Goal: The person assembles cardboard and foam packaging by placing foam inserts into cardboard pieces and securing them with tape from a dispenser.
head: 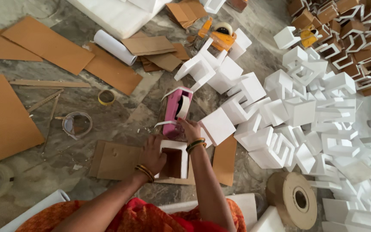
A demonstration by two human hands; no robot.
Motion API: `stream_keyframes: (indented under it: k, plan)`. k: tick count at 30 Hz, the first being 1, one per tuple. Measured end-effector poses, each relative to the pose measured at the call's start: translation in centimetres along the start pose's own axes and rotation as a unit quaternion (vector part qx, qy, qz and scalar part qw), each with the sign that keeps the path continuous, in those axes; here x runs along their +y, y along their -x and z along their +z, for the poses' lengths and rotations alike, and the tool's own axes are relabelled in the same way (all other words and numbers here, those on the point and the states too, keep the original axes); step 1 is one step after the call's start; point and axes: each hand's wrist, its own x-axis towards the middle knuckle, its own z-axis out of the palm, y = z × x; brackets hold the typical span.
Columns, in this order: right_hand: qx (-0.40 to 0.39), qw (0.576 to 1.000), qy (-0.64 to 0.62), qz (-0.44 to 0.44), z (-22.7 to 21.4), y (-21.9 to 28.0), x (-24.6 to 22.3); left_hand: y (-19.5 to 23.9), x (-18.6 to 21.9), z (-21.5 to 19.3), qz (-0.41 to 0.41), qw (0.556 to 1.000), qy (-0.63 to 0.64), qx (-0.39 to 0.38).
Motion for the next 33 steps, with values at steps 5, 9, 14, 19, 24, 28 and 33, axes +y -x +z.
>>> stream_keyframes:
  k: [5, 9, 14, 19, 24, 28, 33]
  plan:
    - [0.020, 0.996, -0.077, -0.029, -0.4, 4.5, -0.7, -0.3, -0.5, 0.4, -0.036, 0.999, -0.009, -0.026]
    - [0.033, 0.975, -0.216, 0.031, -0.1, 14.6, 3.0, 0.0, -1.3, 1.6, -0.003, 1.000, 0.003, 0.012]
    - [0.016, 0.958, -0.278, 0.063, 2.1, 18.8, 8.2, 0.3, -1.8, 1.5, 0.036, 0.999, 0.007, 0.013]
    - [0.090, 0.957, -0.274, -0.024, 4.8, 15.8, 14.1, 0.6, -1.4, 1.3, 0.025, 0.999, -0.021, 0.013]
    - [0.109, 0.969, -0.217, -0.045, 6.8, 11.9, 17.1, 0.5, -1.1, 0.9, 0.008, 1.000, -0.030, -0.003]
    - [-0.089, 0.898, -0.425, -0.067, 7.0, 9.0, 22.2, 0.4, -0.6, 0.5, 0.011, 1.000, -0.026, 0.001]
    - [-0.153, 0.836, -0.523, -0.057, 6.5, 6.1, 27.4, 0.2, -0.6, 0.2, -0.011, 0.999, -0.040, -0.033]
